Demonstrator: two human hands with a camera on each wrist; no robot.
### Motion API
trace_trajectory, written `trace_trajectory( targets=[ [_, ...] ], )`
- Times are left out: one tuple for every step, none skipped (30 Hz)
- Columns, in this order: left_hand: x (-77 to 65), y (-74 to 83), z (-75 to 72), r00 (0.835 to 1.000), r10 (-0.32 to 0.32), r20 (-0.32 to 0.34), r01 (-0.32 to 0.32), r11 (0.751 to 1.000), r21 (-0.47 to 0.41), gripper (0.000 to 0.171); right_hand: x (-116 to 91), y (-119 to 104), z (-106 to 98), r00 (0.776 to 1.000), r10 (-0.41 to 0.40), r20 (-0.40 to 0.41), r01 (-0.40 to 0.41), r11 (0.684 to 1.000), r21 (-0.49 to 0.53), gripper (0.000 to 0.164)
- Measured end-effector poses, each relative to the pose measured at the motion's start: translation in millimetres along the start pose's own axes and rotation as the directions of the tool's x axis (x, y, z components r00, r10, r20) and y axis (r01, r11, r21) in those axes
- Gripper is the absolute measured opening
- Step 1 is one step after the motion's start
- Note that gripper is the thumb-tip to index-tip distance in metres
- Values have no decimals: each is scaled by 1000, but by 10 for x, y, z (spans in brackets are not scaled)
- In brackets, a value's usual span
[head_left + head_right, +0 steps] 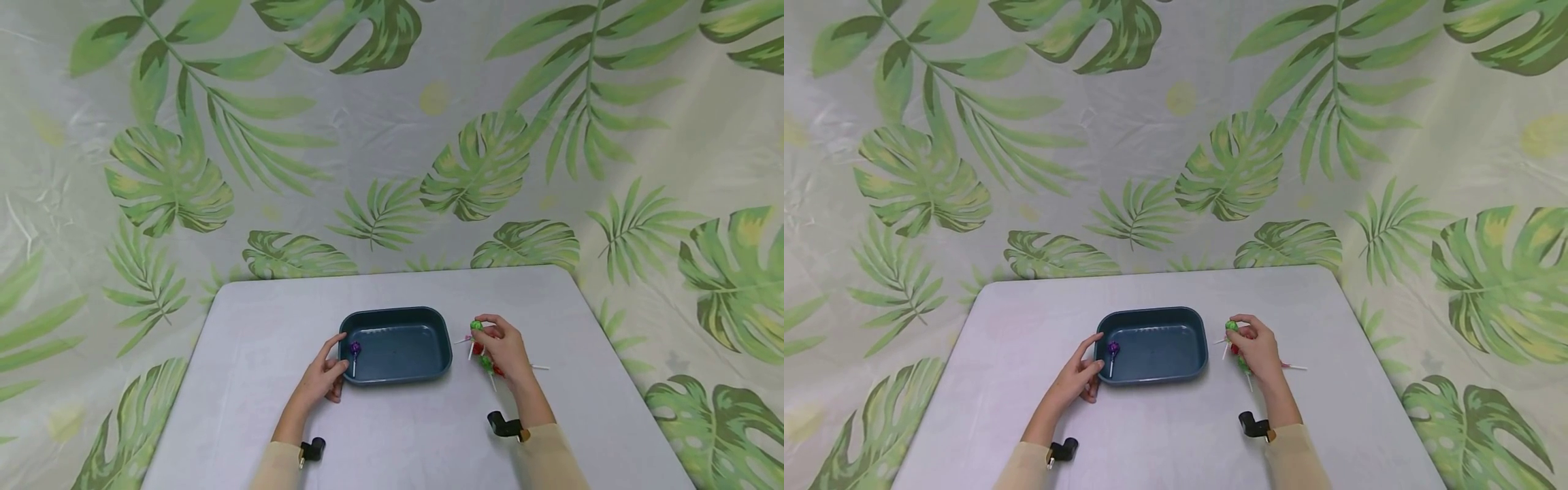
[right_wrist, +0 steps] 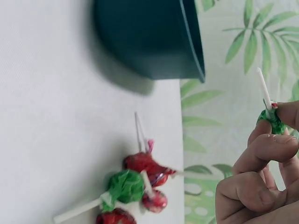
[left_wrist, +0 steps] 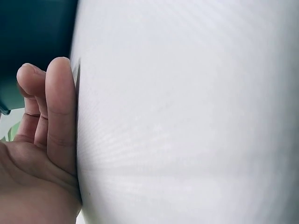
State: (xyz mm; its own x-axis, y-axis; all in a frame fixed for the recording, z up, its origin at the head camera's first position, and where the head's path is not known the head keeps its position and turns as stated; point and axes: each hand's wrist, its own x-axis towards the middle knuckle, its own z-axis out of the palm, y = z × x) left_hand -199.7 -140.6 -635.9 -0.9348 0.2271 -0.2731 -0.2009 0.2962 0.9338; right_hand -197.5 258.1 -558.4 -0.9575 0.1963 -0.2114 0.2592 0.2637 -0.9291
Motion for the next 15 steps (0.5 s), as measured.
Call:
trace_trajectory(
  targets=[
    [0,0,-1,1000,-1,2,1,1000,-1,57,0,-20,19,1000,-9,8,9,1000,14,40],
    [0,0,-1,1000,-2,3,2,1000,-2,57,2,-39,40,1000,-16,14,15,999,31,41],
    [0,-1,-2,1000,-3,5,3,1000,-3,57,5,-56,63,1000,-24,21,23,998,50,41],
    [0,-1,-2,1000,-4,7,4,1000,-4,57,9,-72,88,999,-30,26,29,997,69,41],
    [0,-2,-2,1000,-3,8,3,1000,-4,57,13,-86,114,999,-36,33,33,996,82,41],
    [1,-4,-3,1000,-4,9,4,1000,-4,57,18,-101,142,998,-43,41,39,994,103,41],
    [2,-6,-4,1000,-3,8,3,1000,-6,57,24,-112,170,998,-50,47,44,992,114,42],
    [3,-8,-4,1000,-2,9,2,1000,-6,57,28,-126,199,997,-53,50,46,992,119,41],
    [4,-11,-5,1000,-2,9,2,1000,-6,57,31,-140,229,997,-55,53,48,991,124,41],
    [6,-13,-5,1000,-2,9,2,1000,-7,57,38,-150,260,997,-59,58,52,991,122,41],
    [8,-14,-5,1000,-2,8,2,1000,-11,57,43,-159,290,996,-61,61,53,991,121,41],
    [9,-15,-5,1000,-2,8,2,1000,-12,57,49,-164,321,996,-66,64,57,991,123,41],
    [8,-17,-5,1000,-3,7,3,1000,-13,57,52,-167,354,995,-68,66,60,991,120,40],
    [7,-19,-5,1000,-2,7,2,1000,-13,56,51,-172,386,995,-69,72,60,991,119,38],
    [4,-21,-5,1000,0,4,0,1000,-12,57,49,-173,418,994,-73,80,64,991,117,39]
  ],
)
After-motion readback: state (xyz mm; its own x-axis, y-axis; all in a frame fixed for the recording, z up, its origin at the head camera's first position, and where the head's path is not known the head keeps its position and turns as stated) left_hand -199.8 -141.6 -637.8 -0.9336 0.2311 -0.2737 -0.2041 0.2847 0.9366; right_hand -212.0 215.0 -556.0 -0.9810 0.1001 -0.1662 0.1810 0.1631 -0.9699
